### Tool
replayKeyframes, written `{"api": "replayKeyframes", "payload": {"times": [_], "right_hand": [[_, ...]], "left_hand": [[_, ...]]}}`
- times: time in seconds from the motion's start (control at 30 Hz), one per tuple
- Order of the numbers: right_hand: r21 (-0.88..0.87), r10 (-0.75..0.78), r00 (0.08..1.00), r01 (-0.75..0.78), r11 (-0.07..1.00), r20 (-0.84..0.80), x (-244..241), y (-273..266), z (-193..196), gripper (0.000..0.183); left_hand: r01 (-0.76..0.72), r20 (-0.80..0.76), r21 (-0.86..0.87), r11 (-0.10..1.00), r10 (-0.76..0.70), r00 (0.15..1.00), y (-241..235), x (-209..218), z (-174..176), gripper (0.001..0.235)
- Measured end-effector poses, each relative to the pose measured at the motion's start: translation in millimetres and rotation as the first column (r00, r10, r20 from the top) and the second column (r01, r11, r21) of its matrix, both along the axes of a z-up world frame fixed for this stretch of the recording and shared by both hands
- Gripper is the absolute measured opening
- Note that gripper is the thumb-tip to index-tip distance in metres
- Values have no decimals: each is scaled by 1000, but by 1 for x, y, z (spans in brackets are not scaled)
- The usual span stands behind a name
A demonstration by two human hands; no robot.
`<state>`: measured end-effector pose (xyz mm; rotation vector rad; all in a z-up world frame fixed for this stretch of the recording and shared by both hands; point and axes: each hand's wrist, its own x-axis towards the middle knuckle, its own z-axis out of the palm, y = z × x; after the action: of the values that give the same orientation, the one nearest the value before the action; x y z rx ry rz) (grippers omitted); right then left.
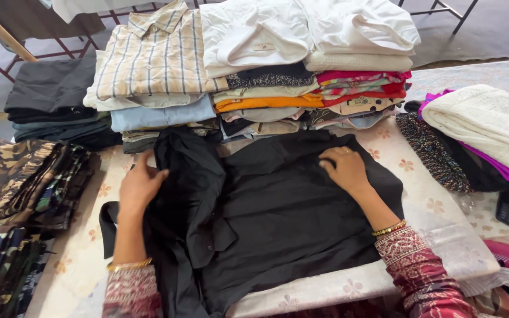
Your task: Fold a light blue shirt and a black shirt on a table.
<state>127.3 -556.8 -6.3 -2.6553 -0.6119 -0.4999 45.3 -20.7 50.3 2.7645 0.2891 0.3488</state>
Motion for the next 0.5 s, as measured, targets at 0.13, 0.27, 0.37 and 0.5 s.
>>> {"api": "replayKeyframes", "payload": {"times": [0.13,0.27,0.37,0.5], "right_hand": [[287,-152,987,133,949,44,12,7,28,20],[331,-246,969,228,915,11,41,13,25,30],[229,-146,977,107,968,158,57,16,1,46],[243,-223,970,195,950,94,78,8,-27,27]], "left_hand": [[-119,31,-540,833,162,986,5,42,-38,90],[-187,-69,-764,617,210,975,14,62,-82,75],[-230,-97,-687,689,226,969,0,50,-75,44],[-159,26,-732,662,260,965,11,60,-83,33]]}}
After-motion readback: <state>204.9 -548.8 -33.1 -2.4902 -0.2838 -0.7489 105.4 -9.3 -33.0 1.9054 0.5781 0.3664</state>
